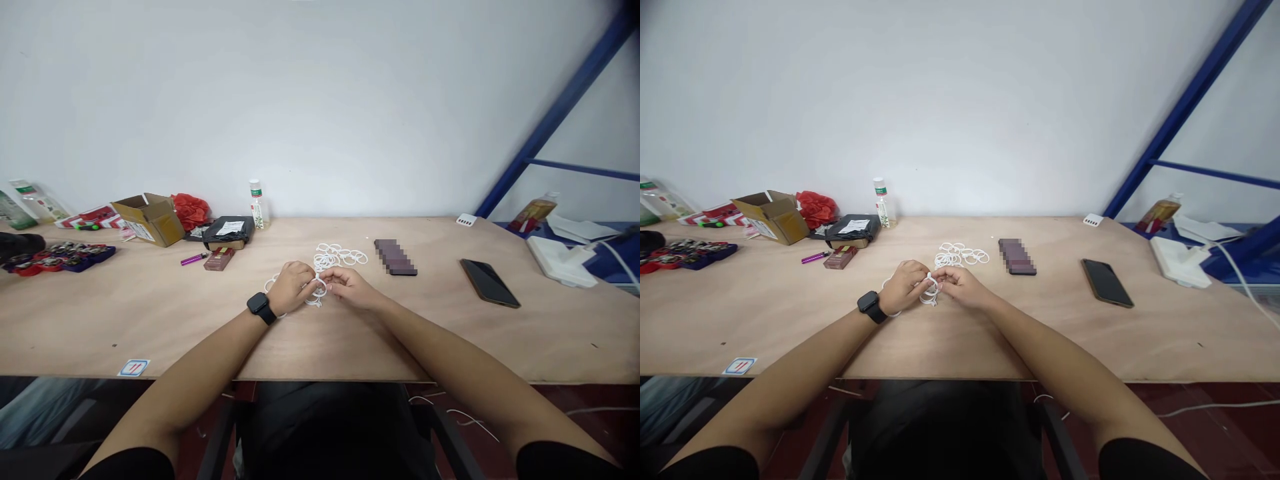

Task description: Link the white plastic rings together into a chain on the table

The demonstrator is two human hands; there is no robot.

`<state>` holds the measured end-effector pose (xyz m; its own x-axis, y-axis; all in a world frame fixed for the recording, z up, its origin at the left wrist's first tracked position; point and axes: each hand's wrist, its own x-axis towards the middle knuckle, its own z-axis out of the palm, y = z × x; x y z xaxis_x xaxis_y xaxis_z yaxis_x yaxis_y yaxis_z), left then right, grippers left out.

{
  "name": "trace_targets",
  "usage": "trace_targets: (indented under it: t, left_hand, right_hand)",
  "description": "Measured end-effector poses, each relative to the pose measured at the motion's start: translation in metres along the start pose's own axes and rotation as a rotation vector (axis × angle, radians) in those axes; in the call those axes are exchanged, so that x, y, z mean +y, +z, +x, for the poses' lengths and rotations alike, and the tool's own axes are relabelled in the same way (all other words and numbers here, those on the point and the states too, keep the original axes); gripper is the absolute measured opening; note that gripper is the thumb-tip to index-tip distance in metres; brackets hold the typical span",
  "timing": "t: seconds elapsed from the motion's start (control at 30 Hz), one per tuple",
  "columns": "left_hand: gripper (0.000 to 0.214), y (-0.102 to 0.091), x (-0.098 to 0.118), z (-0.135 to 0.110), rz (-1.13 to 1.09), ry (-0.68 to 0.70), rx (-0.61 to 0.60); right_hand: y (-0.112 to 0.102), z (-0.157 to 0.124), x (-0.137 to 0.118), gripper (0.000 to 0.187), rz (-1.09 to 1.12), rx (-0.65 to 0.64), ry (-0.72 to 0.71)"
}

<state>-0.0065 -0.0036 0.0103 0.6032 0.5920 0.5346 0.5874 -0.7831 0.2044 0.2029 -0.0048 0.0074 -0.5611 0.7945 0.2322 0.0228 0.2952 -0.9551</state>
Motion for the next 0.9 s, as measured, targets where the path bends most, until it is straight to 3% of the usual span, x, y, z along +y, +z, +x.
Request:
trace_targets:
  t: [0.2,0.4,0.67,0.9]
  left_hand:
    - [0.033,-0.002,0.004,0.0,0.004,0.025,-0.013]
    - [0.032,-0.002,0.011,0.001,-0.004,0.05,-0.027]
    - [0.036,-0.001,0.014,0.002,-0.011,0.101,-0.052]
    - [0.04,-0.002,0.015,0.003,-0.009,0.112,-0.066]
  right_hand:
    - [0.003,-0.002,-0.003,0.032,-0.246,0.089,-0.088]
    - [0.006,-0.003,-0.008,0.016,-0.467,0.151,-0.18]
    - [0.005,-0.002,-0.007,0.01,-0.523,0.13,-0.208]
    - [0.005,-0.001,-0.009,0.008,-0.385,0.13,-0.118]
